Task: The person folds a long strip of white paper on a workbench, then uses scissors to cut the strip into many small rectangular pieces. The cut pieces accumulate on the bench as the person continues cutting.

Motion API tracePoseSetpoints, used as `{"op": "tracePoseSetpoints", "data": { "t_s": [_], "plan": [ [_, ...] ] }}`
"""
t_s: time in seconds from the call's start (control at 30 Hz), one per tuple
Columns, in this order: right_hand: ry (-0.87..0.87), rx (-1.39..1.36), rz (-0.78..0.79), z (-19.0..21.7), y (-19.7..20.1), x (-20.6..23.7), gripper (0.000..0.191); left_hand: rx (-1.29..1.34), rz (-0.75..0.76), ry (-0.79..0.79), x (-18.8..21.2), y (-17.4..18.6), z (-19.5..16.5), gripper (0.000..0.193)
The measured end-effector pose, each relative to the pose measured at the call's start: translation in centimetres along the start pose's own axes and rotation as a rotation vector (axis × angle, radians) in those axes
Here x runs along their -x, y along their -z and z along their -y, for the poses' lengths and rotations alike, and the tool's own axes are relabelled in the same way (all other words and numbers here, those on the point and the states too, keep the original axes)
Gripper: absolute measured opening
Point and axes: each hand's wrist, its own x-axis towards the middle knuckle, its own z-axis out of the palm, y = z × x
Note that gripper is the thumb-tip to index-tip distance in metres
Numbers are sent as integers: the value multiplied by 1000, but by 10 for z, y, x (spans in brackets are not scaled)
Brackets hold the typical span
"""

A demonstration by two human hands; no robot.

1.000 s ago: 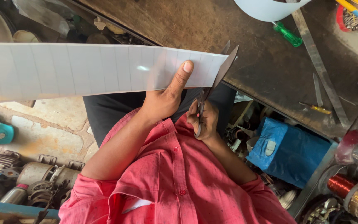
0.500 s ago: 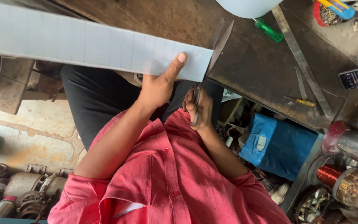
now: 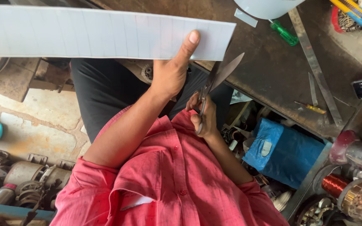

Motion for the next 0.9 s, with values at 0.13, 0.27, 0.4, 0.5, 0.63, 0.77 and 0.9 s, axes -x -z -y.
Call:
{"op": "tracePoseSetpoints", "data": {
  "t_s": [0.13,0.27,0.4,0.5,0.63,0.77,0.9],
  "plan": [
    [4,111,1,5,-4,-3,85,-2,37,20,5,-4,-10,40],
    [2,94,-4,8,-1,-4,81,45,85,32,8,-3,-15,39],
    [11,121,-8,10,0,-4,79,15,88,4,11,-3,-19,37],
    [25,126,-15,11,-1,-5,78,-1,82,-2,12,-4,-22,36],
    [11,117,-27,11,-1,-5,76,-15,85,13,13,-4,-25,35],
    [7,102,-31,11,-1,-4,75,-23,106,4,13,-3,-26,34],
    [1,77,-36,9,-2,-4,73,19,100,-7,14,-5,-28,34]
  ]
}}
